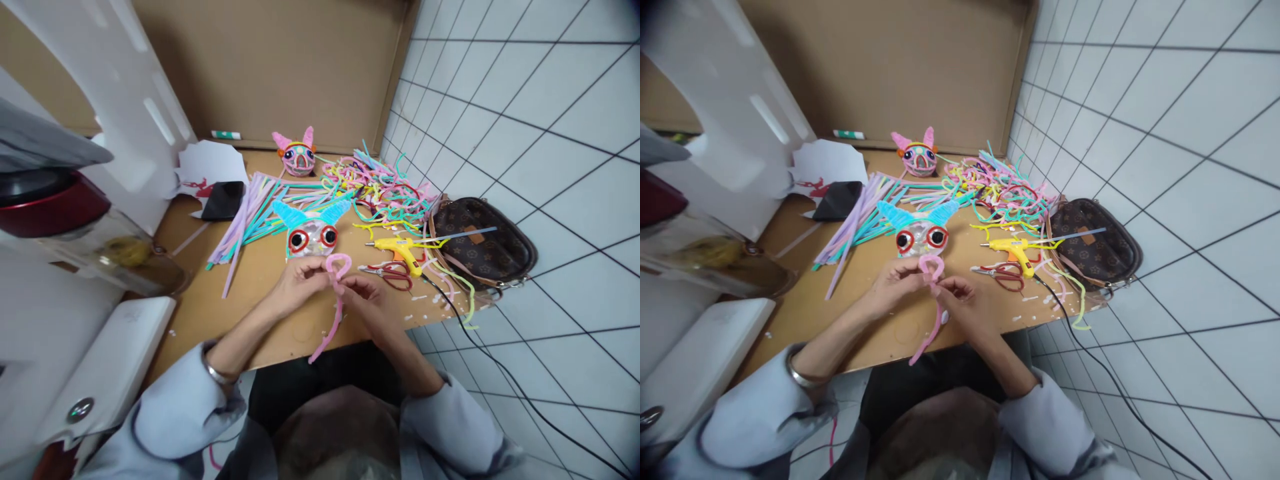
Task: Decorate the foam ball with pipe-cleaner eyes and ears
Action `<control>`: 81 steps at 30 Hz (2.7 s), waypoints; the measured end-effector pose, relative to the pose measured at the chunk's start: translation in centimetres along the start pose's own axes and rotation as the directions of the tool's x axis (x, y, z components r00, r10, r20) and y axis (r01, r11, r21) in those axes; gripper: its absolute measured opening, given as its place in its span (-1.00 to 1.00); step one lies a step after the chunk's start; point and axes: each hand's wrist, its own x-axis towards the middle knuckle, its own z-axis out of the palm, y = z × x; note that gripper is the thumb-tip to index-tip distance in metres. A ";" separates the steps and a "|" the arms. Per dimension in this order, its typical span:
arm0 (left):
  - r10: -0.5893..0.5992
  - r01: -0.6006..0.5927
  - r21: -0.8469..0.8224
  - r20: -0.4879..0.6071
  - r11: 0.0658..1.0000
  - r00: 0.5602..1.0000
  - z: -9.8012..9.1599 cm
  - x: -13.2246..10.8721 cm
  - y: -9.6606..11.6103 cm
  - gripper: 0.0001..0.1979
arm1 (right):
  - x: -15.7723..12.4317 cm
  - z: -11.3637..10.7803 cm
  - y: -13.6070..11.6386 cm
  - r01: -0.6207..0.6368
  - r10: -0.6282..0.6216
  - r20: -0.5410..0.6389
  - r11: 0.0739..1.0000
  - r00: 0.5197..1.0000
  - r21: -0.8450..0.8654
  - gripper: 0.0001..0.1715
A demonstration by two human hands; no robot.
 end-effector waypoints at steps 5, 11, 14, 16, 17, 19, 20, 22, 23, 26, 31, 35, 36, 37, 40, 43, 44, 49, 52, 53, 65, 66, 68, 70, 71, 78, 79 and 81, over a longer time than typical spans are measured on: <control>-0.091 0.092 0.180 -0.014 0.979 0.996 -2.8 -0.6 1.5 -0.80 | 0.3 0.1 -1.4 0.434 -0.504 -0.135 0.830 0.853 -0.351 -0.84; -0.146 0.138 0.309 0.003 0.941 0.989 -6.2 -1.1 2.3 -0.73 | 3.6 1.2 -3.2 0.675 -0.694 0.193 0.533 0.693 -0.510 -0.71; -0.137 0.138 0.298 -0.025 0.944 0.990 -6.9 -1.1 2.0 -0.68 | 6.0 2.4 -3.0 0.733 -0.712 0.267 0.494 0.650 -0.468 -0.70; -0.141 0.148 0.265 -0.045 0.953 0.989 -7.2 -1.0 1.6 -0.64 | 7.3 3.0 -2.9 0.742 -0.716 0.269 0.497 0.644 -0.451 -0.70; -0.139 0.150 0.236 -0.060 0.960 0.988 -7.2 -0.9 1.3 -0.61 | 7.8 3.2 -2.9 0.736 -0.715 0.260 0.503 0.649 -0.453 -0.71; -0.111 0.127 0.143 -0.117 0.982 0.987 -7.3 -0.7 0.9 -0.57 | 8.4 3.5 -3.1 0.705 -0.697 0.234 0.525 0.678 -0.478 -0.73; -0.096 0.112 0.096 -0.161 0.989 0.982 -7.3 -0.6 0.8 -0.54 | 8.6 3.5 -3.3 0.684 -0.680 0.226 0.538 0.698 -0.493 -0.74; -0.091 0.102 0.038 -0.229 0.994 0.969 -7.2 -0.4 0.5 -0.52 | 8.9 3.6 -3.6 0.646 -0.643 0.219 0.560 0.734 -0.518 -0.75; -0.091 0.099 0.019 -0.257 0.995 0.962 -7.1 -0.3 0.5 -0.52 | 9.0 3.6 -3.7 0.634 -0.630 0.219 0.567 0.745 -0.526 -0.76; -0.083 0.077 -0.032 -0.316 0.997 0.945 -6.9 -0.1 0.2 -0.54 | 9.2 3.6 -3.6 0.624 -0.620 0.216 0.574 0.754 -0.530 -0.76; -0.074 0.058 -0.058 -0.340 0.997 0.937 -6.8 0.2 -0.4 -0.62 | 9.5 3.3 -3.1 0.652 -0.635 0.269 0.505 0.724 -0.566 -0.72; -0.090 0.088 -0.021 -0.350 0.996 0.933 -6.9 0.3 -0.7 -0.71 | 9.8 2.8 -3.1 0.685 -0.635 0.366 0.373 0.680 -0.626 -0.73; -0.094 0.092 -0.023 -0.358 0.996 0.929 -6.9 0.3 -0.7 -0.72 | 9.9 2.6 -3.1 0.693 -0.638 0.388 0.337 0.666 -0.637 -0.75; -0.099 0.094 -0.029 -0.365 0.995 0.926 -6.9 0.3 -0.7 -0.72 | 9.9 2.5 -3.0 0.700 -0.639 0.407 0.304 0.653 -0.646 -0.76; -0.131 0.118 -0.058 -0.368 0.991 0.921 -6.9 0.3 -0.6 -0.74 | 10.2 2.2 -3.0 0.709 -0.623 0.456 0.236 0.636 -0.665 -0.77; -0.172 0.157 -0.072 -0.354 0.985 0.919 -6.9 0.3 -0.6 -0.79 | 10.3 2.1 -3.0 0.700 -0.585 0.487 0.207 0.648 -0.683 -0.76; -0.181 0.166 -0.072 -0.347 0.983 0.920 -6.9 0.3 -0.7 -0.81 | 10.4 2.2 -3.0 0.695 -0.583 0.488 0.194 0.649 -0.692 -0.76; -0.188 0.170 -0.083 -0.323 0.982 0.928 -7.1 0.6 -1.8 -0.86 | 10.6 2.5 -2.8 0.663 -0.607 0.479 0.109 0.635 -0.741 -0.75; -0.201 0.179 -0.094 -0.336 0.979 0.920 -7.0 0.8 -2.3 -0.88 | 10.7 2.6 -2.7 0.648 -0.596 0.477 0.098 0.646 -0.756 -0.75; -0.204 0.180 -0.100 -0.342 0.979 0.917 -6.9 0.9 -2.4 -0.89 | 10.7 2.6 -2.6 0.645 -0.592 0.476 0.099 0.650 -0.758 -0.75; -0.039 0.094 0.118 -0.401 0.989 0.915 -6.2 0.9 -2.5 -0.85 | 10.9 2.4 -2.5 0.637 -0.604 0.452 0.123 0.656 -0.761 -0.79; -0.018 0.089 0.157 -0.403 0.984 0.915 -6.2 1.0 -2.7 -0.85 | 10.9 2.4 -2.5 0.637 -0.608 0.448 0.126 0.656 -0.761 -0.79; 0.032 0.073 0.236 -0.414 0.969 0.910 -6.2 1.1 -3.0 -0.87 | 10.9 2.4 -2.5 0.634 -0.612 0.443 0.128 0.656 -0.762 -0.79; 0.080 0.057 0.304 -0.422 0.951 0.903 -6.2 1.1 -3.1 -0.87 | 10.8 2.4 -2.5 0.632 -0.610 0.440 0.131 0.659 -0.764 -0.80; 0.095 0.054 0.326 -0.424 0.944 0.900 -6.2 1.1 -3.1 -0.86 | 10.8 2.3 -2.5 0.631 -0.607 0.441 0.133 0.661 -0.764 -0.80; 0.042 0.067 0.241 -0.420 0.968 0.907 -6.4 1.0 -3.1 -0.82 | 10.9 2.2 -2.6 0.628 -0.620 0.423 0.149 0.661 -0.763 -0.81; 0.031 0.064 0.216 -0.411 0.974 0.911 -6.5 1.0 -3.2 -0.80 | 10.9 2.2 -2.6 0.627 -0.621 0.420 0.151 0.662 -0.765 -0.81; 0.025 0.053 0.185 -0.397 0.981 0.917 -6.6 1.0 -3.4 -0.79 | 10.9 2.2 -2.5 0.618 -0.618 0.411 0.158 0.670 -0.770 -0.82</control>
